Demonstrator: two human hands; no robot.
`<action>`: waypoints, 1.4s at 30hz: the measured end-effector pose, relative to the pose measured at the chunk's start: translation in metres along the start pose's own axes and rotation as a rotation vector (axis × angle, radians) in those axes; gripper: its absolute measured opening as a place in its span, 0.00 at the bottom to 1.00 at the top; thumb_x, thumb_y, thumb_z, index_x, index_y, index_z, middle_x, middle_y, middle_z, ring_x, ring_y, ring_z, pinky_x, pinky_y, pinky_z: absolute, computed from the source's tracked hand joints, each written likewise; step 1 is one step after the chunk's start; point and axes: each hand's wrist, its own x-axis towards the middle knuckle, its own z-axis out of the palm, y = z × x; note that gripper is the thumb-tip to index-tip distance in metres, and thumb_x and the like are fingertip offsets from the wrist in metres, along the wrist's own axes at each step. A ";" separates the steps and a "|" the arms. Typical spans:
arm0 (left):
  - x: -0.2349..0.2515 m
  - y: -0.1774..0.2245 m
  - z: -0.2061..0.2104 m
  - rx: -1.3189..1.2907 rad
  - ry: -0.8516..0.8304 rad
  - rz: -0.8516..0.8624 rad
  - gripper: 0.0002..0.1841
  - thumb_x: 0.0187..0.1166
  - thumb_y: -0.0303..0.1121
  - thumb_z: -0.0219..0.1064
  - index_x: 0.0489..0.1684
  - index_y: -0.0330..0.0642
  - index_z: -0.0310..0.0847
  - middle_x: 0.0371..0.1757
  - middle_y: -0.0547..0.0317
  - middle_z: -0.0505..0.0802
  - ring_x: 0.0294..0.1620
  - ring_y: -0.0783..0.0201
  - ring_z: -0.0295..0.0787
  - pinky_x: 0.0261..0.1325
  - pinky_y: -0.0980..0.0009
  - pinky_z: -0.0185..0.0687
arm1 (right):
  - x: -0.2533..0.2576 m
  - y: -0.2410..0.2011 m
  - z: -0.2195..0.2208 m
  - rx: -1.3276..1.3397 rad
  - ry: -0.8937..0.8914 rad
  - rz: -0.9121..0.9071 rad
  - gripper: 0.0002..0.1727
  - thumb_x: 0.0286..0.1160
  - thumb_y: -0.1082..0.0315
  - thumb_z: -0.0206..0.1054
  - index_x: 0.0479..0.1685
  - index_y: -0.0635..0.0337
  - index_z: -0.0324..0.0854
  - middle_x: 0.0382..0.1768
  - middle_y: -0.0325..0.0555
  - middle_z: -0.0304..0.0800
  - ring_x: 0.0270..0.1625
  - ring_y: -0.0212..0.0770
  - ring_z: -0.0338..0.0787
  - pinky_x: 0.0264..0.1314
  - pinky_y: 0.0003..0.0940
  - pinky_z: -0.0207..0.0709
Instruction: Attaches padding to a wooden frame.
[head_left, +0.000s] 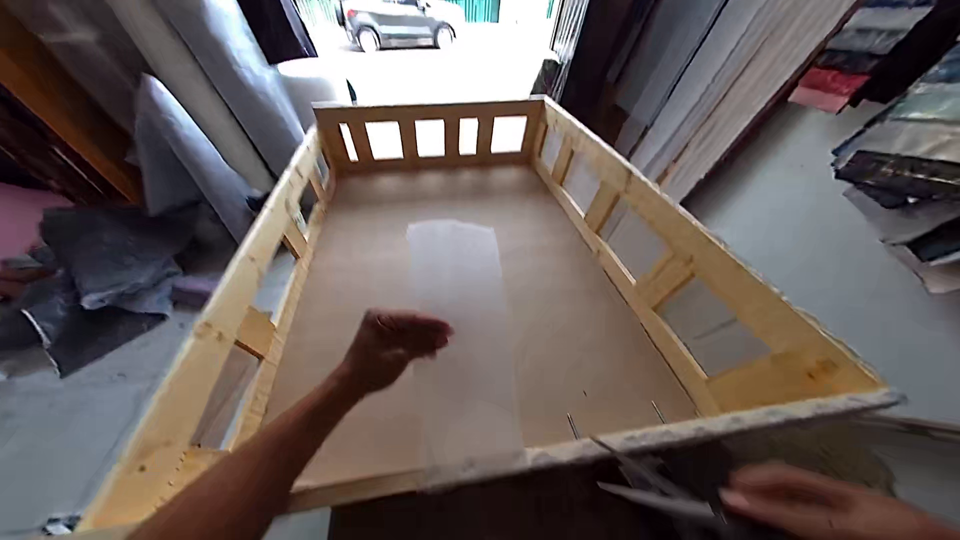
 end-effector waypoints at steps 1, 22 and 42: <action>0.000 0.000 0.000 0.007 0.003 0.004 0.09 0.74 0.20 0.73 0.48 0.36 0.94 0.40 0.59 0.99 0.35 0.70 0.96 0.41 0.72 0.95 | 0.017 0.004 -0.017 -0.067 -0.032 -0.026 0.31 0.74 0.45 0.71 0.76 0.48 0.83 0.67 0.49 0.85 0.66 0.40 0.86 0.68 0.41 0.83; 0.013 -0.007 -0.015 -0.105 0.135 0.150 0.11 0.70 0.18 0.75 0.49 0.30 0.91 0.40 0.55 0.98 0.33 0.68 0.95 0.39 0.72 0.94 | 0.173 -0.026 0.050 -0.109 -0.183 -0.361 0.16 0.86 0.57 0.62 0.66 0.40 0.87 0.56 0.38 0.90 0.54 0.31 0.89 0.53 0.30 0.87; -0.285 -0.086 0.035 0.523 0.421 0.103 0.06 0.74 0.33 0.74 0.34 0.46 0.98 0.39 0.63 0.99 0.45 0.72 0.96 0.56 0.68 0.92 | -0.029 0.166 0.199 -0.550 0.279 0.978 0.48 0.74 0.55 0.76 0.91 0.64 0.56 0.75 0.72 0.75 0.77 0.73 0.76 0.76 0.68 0.72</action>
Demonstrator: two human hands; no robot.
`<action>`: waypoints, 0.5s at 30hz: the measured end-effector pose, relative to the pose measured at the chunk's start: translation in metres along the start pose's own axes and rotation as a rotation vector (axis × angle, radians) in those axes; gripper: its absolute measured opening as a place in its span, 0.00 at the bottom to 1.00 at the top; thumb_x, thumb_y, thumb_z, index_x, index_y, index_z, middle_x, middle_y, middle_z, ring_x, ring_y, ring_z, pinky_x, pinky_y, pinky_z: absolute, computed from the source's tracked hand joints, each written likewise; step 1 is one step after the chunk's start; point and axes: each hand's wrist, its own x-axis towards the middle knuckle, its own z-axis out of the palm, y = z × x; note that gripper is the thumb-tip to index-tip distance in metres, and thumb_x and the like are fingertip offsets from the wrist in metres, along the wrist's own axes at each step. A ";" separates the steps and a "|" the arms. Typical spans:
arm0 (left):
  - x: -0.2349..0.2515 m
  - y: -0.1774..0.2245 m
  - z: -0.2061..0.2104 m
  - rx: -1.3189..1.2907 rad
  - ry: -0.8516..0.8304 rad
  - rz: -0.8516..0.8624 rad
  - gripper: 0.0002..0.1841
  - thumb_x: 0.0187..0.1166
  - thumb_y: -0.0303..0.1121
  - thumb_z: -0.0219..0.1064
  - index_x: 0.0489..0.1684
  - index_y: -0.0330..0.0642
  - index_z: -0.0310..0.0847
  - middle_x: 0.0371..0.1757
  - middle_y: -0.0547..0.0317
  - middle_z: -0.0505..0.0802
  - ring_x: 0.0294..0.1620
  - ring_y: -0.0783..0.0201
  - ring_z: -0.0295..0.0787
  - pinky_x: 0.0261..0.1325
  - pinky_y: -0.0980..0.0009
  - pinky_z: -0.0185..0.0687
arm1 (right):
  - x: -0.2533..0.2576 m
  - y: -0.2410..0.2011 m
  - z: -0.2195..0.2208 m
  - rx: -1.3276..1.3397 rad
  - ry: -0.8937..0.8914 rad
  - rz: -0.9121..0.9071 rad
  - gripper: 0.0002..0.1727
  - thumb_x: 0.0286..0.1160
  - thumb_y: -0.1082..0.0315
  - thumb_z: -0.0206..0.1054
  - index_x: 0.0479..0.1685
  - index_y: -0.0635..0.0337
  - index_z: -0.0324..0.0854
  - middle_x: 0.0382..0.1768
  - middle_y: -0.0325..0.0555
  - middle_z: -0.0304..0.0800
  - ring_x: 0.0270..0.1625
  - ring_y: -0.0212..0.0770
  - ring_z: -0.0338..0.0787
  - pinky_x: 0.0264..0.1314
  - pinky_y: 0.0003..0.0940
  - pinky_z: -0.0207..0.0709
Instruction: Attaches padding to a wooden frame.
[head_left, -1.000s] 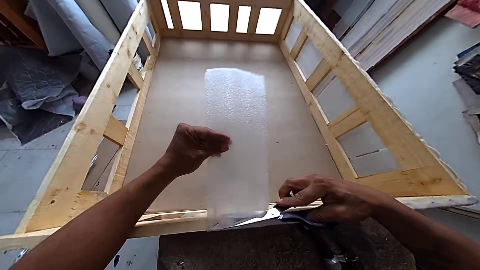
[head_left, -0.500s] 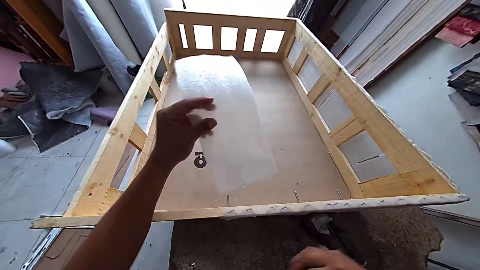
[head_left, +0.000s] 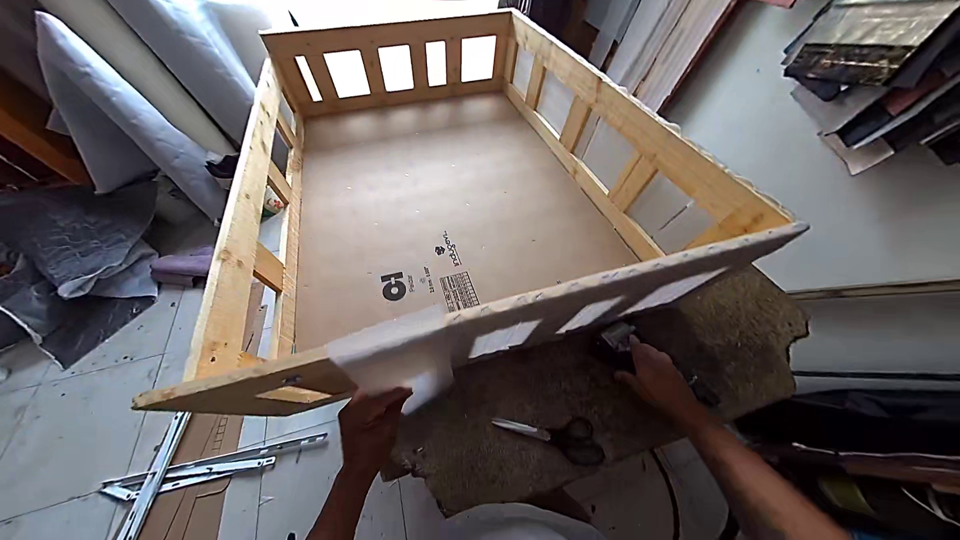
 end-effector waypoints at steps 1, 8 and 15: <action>-0.002 -0.006 0.005 0.044 0.020 0.013 0.07 0.73 0.34 0.73 0.33 0.45 0.98 0.38 0.61 0.99 0.44 0.71 0.96 0.54 0.67 0.91 | 0.011 0.004 -0.001 -0.018 -0.097 0.057 0.53 0.74 0.51 0.76 0.94 0.63 0.48 0.72 0.71 0.78 0.75 0.71 0.80 0.75 0.67 0.74; 0.006 -0.016 0.014 0.111 0.093 0.032 0.08 0.76 0.33 0.70 0.35 0.47 0.98 0.38 0.61 0.99 0.41 0.71 0.94 0.49 0.70 0.87 | 0.033 0.017 0.008 0.019 -0.145 0.158 0.68 0.61 0.52 0.86 0.96 0.60 0.35 0.66 0.74 0.83 0.68 0.72 0.84 0.73 0.67 0.75; 0.018 -0.016 0.012 0.150 0.119 0.045 0.09 0.75 0.32 0.70 0.36 0.48 0.99 0.36 0.63 0.99 0.39 0.73 0.92 0.46 0.72 0.84 | 0.030 0.042 0.000 0.259 -0.109 0.037 0.58 0.62 0.57 0.84 0.95 0.49 0.51 0.66 0.66 0.86 0.65 0.65 0.88 0.69 0.69 0.77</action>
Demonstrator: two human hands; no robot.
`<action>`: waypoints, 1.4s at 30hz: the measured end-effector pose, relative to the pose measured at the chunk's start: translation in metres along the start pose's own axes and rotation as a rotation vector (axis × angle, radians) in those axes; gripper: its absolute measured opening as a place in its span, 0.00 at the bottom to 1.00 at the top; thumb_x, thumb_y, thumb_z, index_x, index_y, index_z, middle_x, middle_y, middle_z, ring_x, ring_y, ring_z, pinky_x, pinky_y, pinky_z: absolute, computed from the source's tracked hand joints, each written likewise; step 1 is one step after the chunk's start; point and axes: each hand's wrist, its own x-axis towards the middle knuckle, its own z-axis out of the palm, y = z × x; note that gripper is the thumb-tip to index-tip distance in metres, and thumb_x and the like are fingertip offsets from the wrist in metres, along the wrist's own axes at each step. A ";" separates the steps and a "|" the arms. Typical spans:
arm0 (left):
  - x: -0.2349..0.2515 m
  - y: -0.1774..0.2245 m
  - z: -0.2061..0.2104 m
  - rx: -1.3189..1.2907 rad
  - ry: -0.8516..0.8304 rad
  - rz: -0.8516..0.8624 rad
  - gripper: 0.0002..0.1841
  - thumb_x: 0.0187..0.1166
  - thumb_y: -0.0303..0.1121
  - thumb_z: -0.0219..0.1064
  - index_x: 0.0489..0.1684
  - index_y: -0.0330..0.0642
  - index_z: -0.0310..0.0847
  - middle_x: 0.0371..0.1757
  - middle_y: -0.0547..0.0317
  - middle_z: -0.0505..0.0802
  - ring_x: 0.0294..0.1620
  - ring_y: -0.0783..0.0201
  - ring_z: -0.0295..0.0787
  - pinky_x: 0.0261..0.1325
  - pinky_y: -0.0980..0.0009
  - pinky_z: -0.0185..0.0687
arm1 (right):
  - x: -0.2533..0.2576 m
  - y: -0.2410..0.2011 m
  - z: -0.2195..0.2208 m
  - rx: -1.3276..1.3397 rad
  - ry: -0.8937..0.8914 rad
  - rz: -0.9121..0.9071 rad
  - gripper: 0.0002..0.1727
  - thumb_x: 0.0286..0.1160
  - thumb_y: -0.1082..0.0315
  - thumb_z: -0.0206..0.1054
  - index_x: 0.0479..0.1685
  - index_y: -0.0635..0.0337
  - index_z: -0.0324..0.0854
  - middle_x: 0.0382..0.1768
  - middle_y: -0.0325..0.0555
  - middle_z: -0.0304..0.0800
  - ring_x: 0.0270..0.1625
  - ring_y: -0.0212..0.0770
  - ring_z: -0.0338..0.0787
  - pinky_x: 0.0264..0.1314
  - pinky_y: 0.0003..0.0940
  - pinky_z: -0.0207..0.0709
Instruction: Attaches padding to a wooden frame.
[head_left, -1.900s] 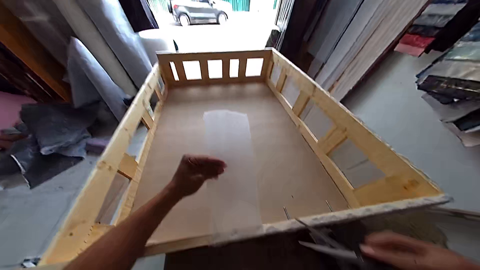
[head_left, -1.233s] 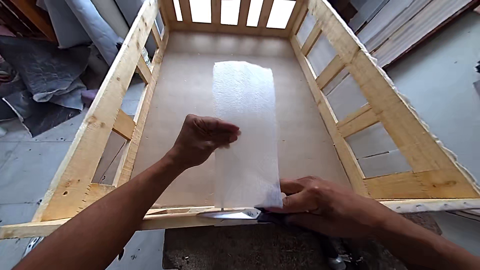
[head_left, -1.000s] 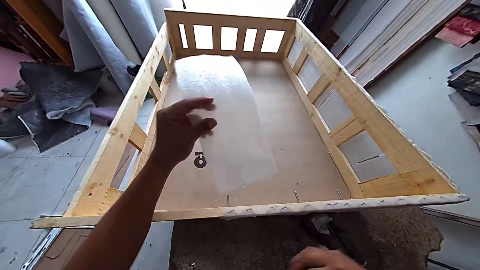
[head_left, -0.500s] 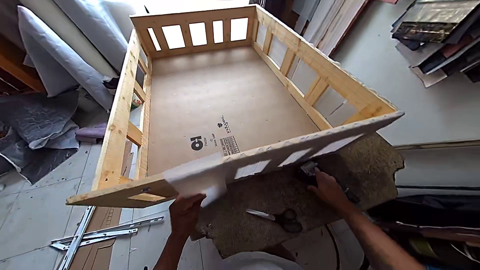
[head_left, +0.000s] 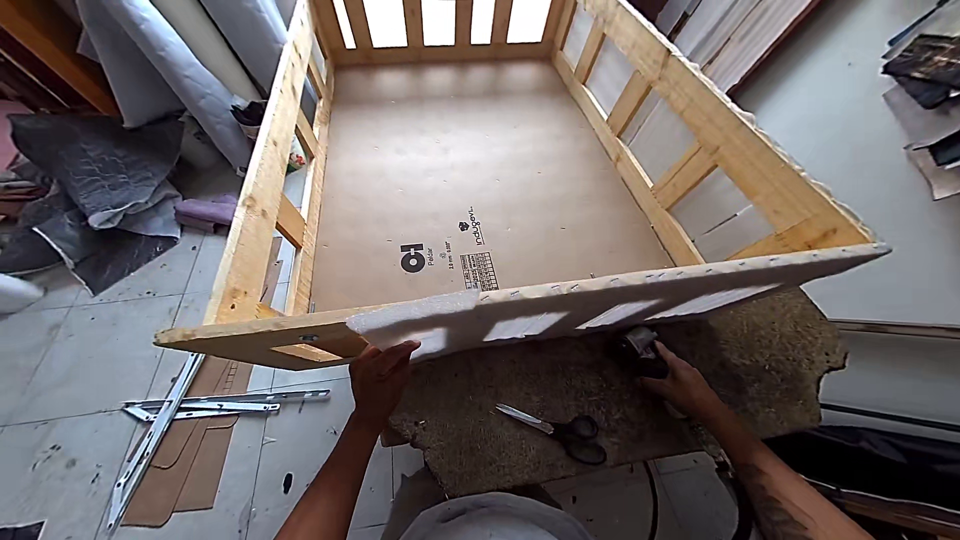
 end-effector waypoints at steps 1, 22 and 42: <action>0.001 -0.002 0.000 0.021 -0.004 0.015 0.09 0.75 0.32 0.69 0.36 0.49 0.99 0.36 0.63 0.99 0.38 0.73 0.92 0.46 0.72 0.84 | -0.006 -0.004 -0.003 0.044 0.007 -0.030 0.51 0.65 0.56 0.82 0.93 0.49 0.60 0.62 0.64 0.89 0.57 0.62 0.92 0.62 0.68 0.81; -0.002 -0.028 -0.005 -0.053 -0.150 0.118 0.11 0.77 0.32 0.65 0.38 0.52 0.99 0.34 0.61 0.98 0.37 0.67 0.93 0.45 0.65 0.85 | -0.120 -0.271 0.171 -0.576 -0.247 -0.705 0.36 0.85 0.63 0.59 0.94 0.51 0.54 0.78 0.57 0.74 0.47 0.59 0.93 0.46 0.55 0.87; -0.001 -0.030 -0.001 0.000 -0.133 0.156 0.11 0.74 0.31 0.66 0.37 0.52 0.99 0.33 0.59 0.98 0.35 0.62 0.95 0.42 0.62 0.88 | -0.115 -0.270 0.184 -0.585 -0.134 -0.673 0.35 0.83 0.64 0.58 0.92 0.52 0.57 0.75 0.58 0.78 0.44 0.59 0.94 0.45 0.53 0.88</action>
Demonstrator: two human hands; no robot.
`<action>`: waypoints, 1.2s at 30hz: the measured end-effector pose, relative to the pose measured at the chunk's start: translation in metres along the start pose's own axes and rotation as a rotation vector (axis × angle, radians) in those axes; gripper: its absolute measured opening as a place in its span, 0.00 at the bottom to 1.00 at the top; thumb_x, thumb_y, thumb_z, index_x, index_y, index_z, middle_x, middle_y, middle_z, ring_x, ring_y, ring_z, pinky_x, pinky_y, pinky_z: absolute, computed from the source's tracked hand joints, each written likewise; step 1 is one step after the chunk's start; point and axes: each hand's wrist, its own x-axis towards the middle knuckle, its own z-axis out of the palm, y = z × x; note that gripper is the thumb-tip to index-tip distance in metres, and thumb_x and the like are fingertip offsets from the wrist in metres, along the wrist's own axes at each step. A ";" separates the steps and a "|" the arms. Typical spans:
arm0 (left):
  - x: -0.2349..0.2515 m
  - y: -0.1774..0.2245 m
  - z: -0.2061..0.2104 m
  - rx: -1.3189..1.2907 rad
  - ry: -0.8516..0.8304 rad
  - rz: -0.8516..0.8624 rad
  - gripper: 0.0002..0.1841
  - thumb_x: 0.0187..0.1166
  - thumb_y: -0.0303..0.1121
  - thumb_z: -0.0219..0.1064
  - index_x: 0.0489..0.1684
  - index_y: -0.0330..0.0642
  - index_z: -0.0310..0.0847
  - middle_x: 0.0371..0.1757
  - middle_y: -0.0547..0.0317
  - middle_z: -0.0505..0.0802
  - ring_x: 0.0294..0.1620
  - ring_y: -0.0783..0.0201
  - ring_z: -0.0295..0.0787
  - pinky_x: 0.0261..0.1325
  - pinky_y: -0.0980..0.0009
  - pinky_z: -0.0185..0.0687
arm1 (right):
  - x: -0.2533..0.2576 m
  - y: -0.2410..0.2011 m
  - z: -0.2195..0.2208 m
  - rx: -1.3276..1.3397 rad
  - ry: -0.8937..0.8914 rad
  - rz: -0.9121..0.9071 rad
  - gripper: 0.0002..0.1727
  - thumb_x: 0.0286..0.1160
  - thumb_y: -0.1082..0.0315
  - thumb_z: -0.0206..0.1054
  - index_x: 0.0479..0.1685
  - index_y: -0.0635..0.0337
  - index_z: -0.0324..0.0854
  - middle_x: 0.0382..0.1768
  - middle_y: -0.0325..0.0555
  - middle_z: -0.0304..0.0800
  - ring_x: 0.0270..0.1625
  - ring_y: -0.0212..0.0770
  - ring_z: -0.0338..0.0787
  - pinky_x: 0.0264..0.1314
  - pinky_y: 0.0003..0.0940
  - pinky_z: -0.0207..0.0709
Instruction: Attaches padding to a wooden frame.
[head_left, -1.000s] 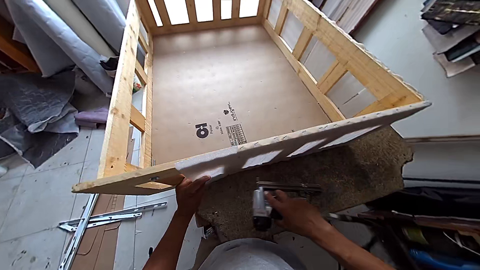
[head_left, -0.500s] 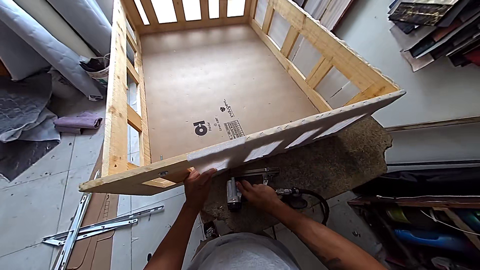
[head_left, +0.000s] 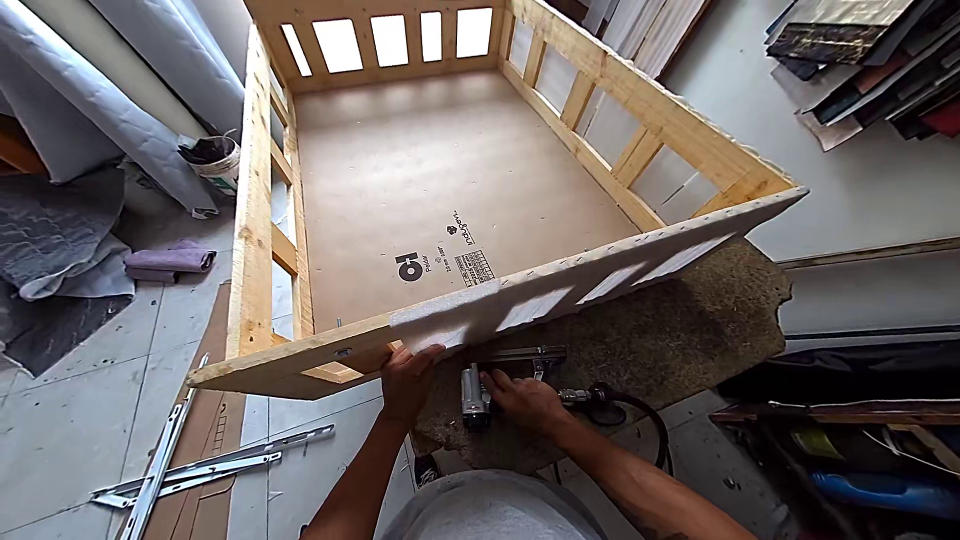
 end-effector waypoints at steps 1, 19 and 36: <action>0.002 0.000 0.000 -0.004 0.002 -0.004 0.11 0.73 0.31 0.67 0.37 0.52 0.99 0.33 0.59 0.98 0.35 0.62 0.94 0.41 0.62 0.87 | 0.001 -0.001 0.000 0.005 -0.006 0.010 0.35 0.84 0.64 0.58 0.92 0.52 0.57 0.74 0.59 0.79 0.45 0.59 0.94 0.45 0.54 0.88; 0.067 0.059 -0.093 0.020 0.061 0.200 0.07 0.79 0.30 0.70 0.44 0.45 0.96 0.51 0.55 0.97 0.52 0.66 0.95 0.54 0.70 0.92 | 0.026 -0.073 -0.008 0.007 0.067 -0.169 0.32 0.84 0.69 0.53 0.90 0.57 0.61 0.80 0.58 0.75 0.38 0.56 0.94 0.39 0.51 0.88; 0.204 0.079 -0.062 0.123 -0.603 0.588 0.20 0.89 0.43 0.57 0.26 0.42 0.82 0.19 0.58 0.83 0.21 0.58 0.84 0.22 0.59 0.77 | -0.108 -0.076 -0.168 0.644 0.615 -0.026 0.22 0.78 0.54 0.68 0.61 0.60 0.84 0.34 0.44 0.94 0.33 0.38 0.94 0.33 0.42 0.90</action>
